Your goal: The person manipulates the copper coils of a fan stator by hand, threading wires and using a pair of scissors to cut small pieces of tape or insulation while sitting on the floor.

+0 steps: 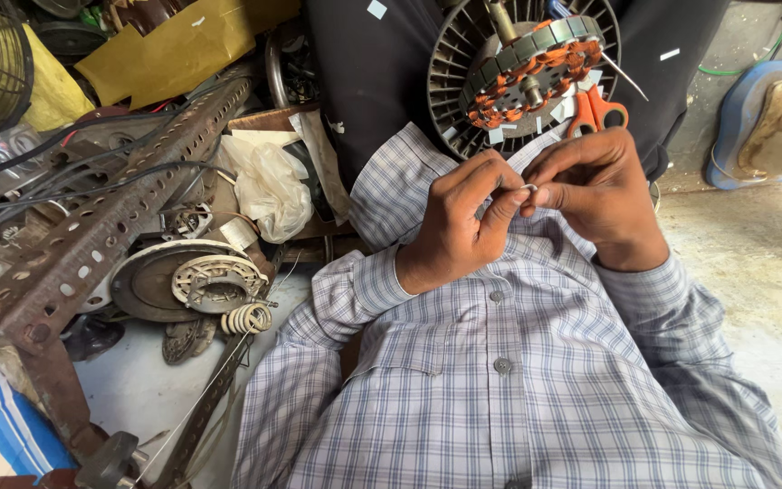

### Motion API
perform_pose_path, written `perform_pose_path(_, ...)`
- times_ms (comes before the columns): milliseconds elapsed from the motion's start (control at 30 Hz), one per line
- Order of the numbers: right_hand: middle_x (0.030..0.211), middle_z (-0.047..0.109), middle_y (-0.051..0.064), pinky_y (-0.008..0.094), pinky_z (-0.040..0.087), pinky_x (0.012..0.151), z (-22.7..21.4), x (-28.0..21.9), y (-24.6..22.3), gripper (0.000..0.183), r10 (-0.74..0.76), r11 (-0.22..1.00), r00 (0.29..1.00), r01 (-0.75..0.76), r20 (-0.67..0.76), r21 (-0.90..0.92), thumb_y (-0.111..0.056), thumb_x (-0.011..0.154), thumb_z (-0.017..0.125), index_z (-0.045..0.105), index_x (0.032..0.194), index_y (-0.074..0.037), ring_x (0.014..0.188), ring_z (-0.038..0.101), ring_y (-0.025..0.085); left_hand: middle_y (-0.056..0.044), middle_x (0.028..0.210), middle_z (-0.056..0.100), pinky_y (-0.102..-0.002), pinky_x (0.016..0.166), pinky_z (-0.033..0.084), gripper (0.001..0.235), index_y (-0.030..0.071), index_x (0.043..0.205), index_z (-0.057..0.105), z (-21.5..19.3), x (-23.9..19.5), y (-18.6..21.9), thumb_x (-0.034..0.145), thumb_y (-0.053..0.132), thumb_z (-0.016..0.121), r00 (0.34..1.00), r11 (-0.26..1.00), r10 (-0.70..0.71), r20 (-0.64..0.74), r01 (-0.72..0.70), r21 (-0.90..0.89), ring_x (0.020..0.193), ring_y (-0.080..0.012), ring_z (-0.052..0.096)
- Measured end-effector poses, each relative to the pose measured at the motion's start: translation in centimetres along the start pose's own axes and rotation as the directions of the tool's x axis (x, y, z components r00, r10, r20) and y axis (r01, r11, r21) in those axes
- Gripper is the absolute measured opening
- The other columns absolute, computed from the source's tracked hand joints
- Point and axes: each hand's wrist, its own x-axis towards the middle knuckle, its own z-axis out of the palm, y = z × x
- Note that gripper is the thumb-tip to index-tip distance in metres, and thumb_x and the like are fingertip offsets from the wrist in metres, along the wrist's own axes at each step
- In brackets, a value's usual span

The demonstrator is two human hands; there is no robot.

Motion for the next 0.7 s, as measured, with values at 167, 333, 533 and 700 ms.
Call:
perform_pose_path(167,0.090,0.075,0.017,0.029,0.062,0.079,0.2,-0.3,-1.4,0.013,0.025,0.995,1.000,-0.024,0.009,-0.093,0.003,0.090,0.080,0.072,0.098,0.007,0.078,0.074,0.018,-0.007,0.087,0.062,-0.027,0.065,0.051,0.012,-0.001,0.095,0.061,-0.3,0.4,0.4,0.104,0.006,0.066,0.997,1.000,-0.008,0.071,0.008,-0.002,0.075,-0.0157,0.065)
perform_pose_path(333,0.088,0.072,0.009,0.023,0.055,0.075,0.8,-1.2,-2.1,0.009,0.032,0.978,0.999,-0.036,-0.022,-0.206,0.001,0.094,0.077,0.070,0.099,0.005,0.079,0.067,0.010,-0.005,0.086,0.064,-0.028,0.068,0.051,0.016,0.000,0.095,0.064,-1.1,1.2,0.1,0.102,0.012,0.069,0.977,0.990,-0.061,0.203,0.085,-0.112,0.076,-0.0143,0.065)
perform_pose_path(533,0.091,0.069,0.004,0.020,0.053,0.078,1.7,-1.4,-0.7,0.011,-0.127,0.902,0.983,0.061,-0.129,-0.428,-0.003,0.101,0.074,0.065,0.101,0.003,0.084,0.065,0.008,-0.001,0.086,0.060,-0.024,0.069,0.051,0.018,0.001,0.096,0.062,0.3,0.4,-2.0,0.106,0.016,0.065,0.971,0.928,-0.178,0.157,0.218,-0.302,0.077,-0.0071,0.062)
perform_pose_path(700,0.097,0.071,0.007,0.023,0.057,0.080,1.3,-0.3,-0.3,0.016,-0.203,0.916,0.972,0.146,-0.118,-0.373,0.001,0.091,0.080,0.069,0.101,0.005,0.087,0.069,0.012,0.003,0.091,0.053,-0.017,0.069,0.041,0.014,0.003,0.102,0.056,1.8,-0.3,-3.3,0.112,0.013,0.057,0.970,0.826,-0.241,0.027,0.220,-0.519,0.074,-0.0022,0.048)
